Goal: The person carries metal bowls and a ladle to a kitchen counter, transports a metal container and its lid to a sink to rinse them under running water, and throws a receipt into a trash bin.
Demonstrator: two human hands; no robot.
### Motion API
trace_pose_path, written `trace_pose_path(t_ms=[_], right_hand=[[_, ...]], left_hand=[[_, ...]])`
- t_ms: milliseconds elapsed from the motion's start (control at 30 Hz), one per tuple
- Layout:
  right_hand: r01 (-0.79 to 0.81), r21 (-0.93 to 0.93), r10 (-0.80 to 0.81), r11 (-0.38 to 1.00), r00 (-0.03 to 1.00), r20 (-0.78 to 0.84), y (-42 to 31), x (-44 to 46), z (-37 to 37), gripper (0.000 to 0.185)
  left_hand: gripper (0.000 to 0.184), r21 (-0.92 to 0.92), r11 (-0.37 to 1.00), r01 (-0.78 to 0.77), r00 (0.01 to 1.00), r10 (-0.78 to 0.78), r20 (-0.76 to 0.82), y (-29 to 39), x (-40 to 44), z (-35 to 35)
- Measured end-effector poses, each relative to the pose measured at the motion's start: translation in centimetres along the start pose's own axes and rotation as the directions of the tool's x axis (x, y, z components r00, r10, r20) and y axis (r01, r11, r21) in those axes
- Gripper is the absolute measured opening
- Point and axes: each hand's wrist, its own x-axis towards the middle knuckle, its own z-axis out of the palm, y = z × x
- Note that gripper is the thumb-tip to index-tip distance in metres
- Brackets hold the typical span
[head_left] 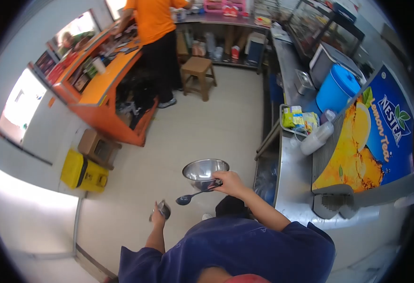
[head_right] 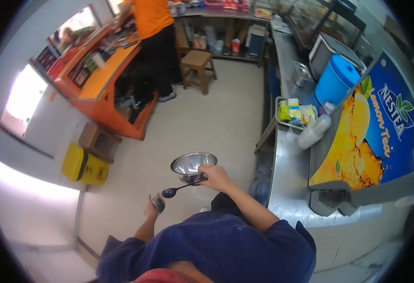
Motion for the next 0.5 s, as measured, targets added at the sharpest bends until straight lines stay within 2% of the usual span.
trace_pose_path(t_ms=[33,133,167,300,400,500], right_hand=[[-0.042,-0.003,0.042,0.999,0.997,-0.062,1.0,0.6,-0.6,0.029],[-0.19,0.069,0.199,0.979,0.964,-0.177,4.9,2.1,-3.4,0.027],[-0.172,0.017,0.17,0.985,0.948,-0.268,6.0,2.8,-4.6,0.026],[-0.293,-0.149,0.22,0.944,0.901,-0.375,12.1,6.1,-9.0,0.025],[-0.318,-0.197,0.207,0.928,0.876,-0.436,16.5,9.8,-13.0,0.024],[-0.31,-0.231,0.173,0.922,0.866,-0.47,21.2,14.4,-17.3,0.025]], left_hand=[[0.083,0.057,0.996,-0.063,0.998,0.063,-0.007,2.1,3.5,-0.5],[0.082,0.075,0.958,-0.275,0.961,0.276,0.005,9.8,13.1,-0.9],[0.082,0.059,0.935,-0.348,0.937,0.349,0.003,12.7,15.8,-0.9],[0.081,-0.128,0.819,-0.559,0.829,0.549,-0.108,26.2,23.3,-1.2],[0.076,-0.239,0.679,-0.694,0.718,0.677,-0.162,37.2,25.9,-3.9],[0.071,-0.201,0.469,-0.86,0.51,0.793,-0.333,47.2,29.1,-6.6]])
